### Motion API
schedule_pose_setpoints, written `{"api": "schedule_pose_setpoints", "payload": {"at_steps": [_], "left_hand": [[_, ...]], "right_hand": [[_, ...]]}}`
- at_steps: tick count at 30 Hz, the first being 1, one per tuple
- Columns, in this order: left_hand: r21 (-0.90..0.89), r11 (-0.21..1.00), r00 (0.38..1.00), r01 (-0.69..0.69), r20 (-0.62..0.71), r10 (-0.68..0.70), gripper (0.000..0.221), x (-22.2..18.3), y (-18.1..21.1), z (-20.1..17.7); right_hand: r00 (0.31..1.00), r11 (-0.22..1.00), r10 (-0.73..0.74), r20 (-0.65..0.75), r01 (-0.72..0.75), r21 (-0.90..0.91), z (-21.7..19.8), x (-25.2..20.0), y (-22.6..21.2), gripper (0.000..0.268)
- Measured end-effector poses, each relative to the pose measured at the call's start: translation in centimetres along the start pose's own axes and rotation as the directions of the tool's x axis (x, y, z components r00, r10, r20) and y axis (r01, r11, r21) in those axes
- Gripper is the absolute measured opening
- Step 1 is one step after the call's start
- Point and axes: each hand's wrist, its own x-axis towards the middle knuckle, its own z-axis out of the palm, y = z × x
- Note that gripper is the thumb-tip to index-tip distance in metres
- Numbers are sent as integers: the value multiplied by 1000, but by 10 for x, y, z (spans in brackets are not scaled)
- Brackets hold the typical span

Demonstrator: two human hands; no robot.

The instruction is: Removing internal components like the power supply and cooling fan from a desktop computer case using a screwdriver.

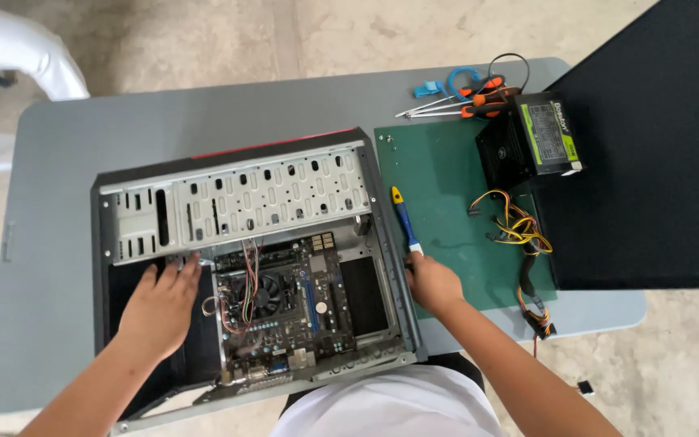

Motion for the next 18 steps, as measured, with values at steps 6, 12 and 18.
{"api": "schedule_pose_setpoints", "payload": {"at_steps": [6,12,18], "left_hand": [[-106,985,907,139,413,-84,56,12,13,-47],[-309,905,928,292,320,-191,52,23,29,-104],[-590,734,929,338,332,-161,57,49,42,-130]], "right_hand": [[987,997,27,161,-14,-79,8,-3,1,21],[988,999,36,151,-32,-27,10,10,10,20],[981,803,130,-145,-18,596,-37,1,19,39]]}}
